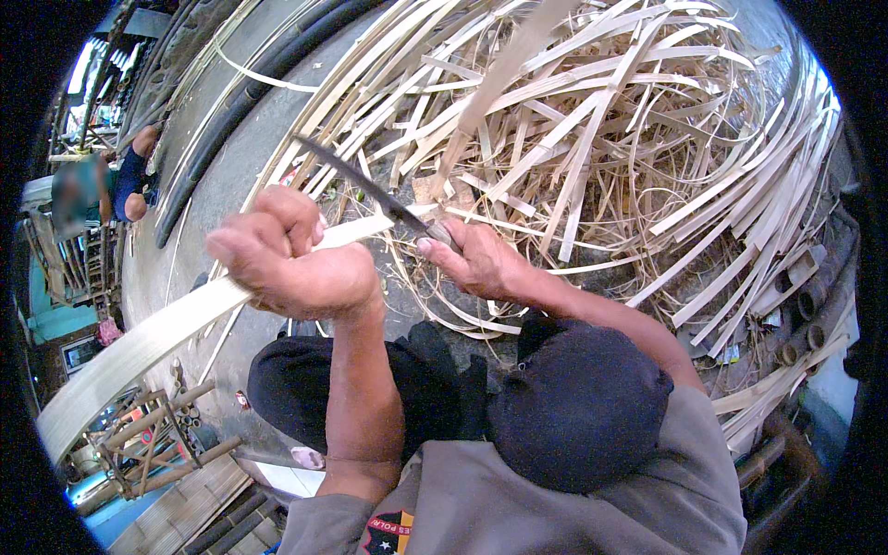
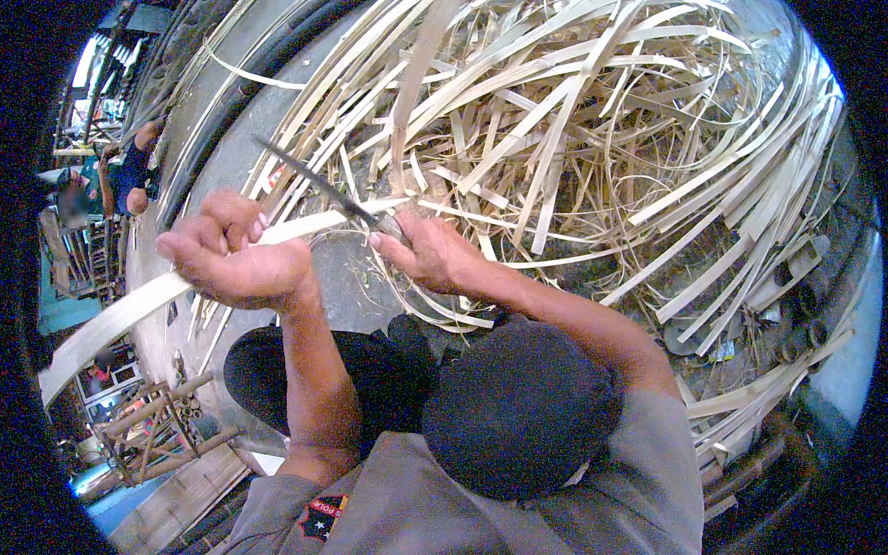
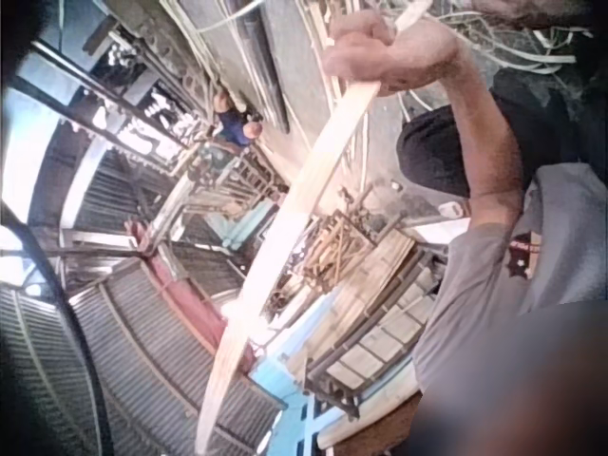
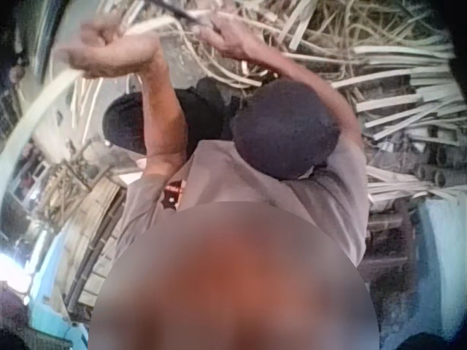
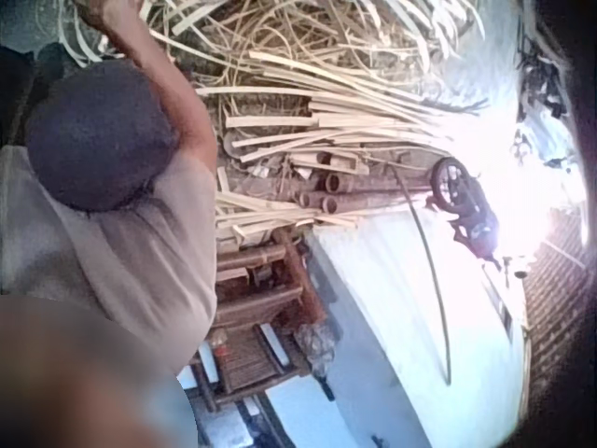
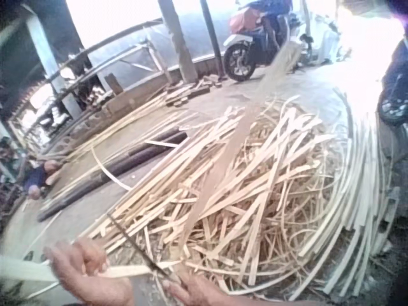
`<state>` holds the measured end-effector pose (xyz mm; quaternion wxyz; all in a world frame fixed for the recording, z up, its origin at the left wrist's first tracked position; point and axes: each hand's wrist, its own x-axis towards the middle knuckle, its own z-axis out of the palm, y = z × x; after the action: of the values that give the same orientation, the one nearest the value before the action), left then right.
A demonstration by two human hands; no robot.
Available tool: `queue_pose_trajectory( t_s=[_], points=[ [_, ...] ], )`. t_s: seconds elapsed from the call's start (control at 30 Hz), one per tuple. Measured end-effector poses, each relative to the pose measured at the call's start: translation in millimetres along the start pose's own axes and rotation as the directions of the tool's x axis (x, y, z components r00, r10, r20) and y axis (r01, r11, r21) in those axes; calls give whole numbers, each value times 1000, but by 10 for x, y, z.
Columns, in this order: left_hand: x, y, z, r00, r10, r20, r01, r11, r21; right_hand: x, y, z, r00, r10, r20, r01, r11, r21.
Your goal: The person sits on the floor and uses a knife to split long bamboo strips into thinner pieces. They hold the bamboo with one hand and guide the knife with the other, repeatedly peeling and separating the material into a growing pile.
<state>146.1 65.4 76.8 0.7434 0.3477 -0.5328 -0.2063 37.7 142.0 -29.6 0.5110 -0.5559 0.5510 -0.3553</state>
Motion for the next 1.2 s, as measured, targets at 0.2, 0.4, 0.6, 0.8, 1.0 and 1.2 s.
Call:
queue_pose_trajectory(
  t_s=[0.2, 0.4, 0.6, 0.8, 1.0, 1.2],
  points=[
    [60, -33, -50, 966, 254, -46, -248, 962, 115, 39, 208, 137, 998, -59, 3, 59, 994, -97],
    [97, -70, 1, 930, 344, -130, -322, 932, 166, 42, 145, 92, 997, -72, 27, 74, 994, -85],
    [110, -76, -7, 924, 373, -86, -362, 925, 118, 135, 197, 115, 999, -25, -48, 15, 979, -203],
    [156, -102, -44, 939, 334, -83, -320, 936, 145, 149, 367, 213, 992, 123, 16, -118, 973, -200],
    [142, -118, -117, 948, 299, -107, -288, 952, 107, 180, 566, 243, 996, -83, 26, 87, 981, -172],
    [151, -126, -109, 936, 345, -67, -340, 937, 78, 221, 883, 259, 987, 155, 50, -142, 968, -208]
  ],
)
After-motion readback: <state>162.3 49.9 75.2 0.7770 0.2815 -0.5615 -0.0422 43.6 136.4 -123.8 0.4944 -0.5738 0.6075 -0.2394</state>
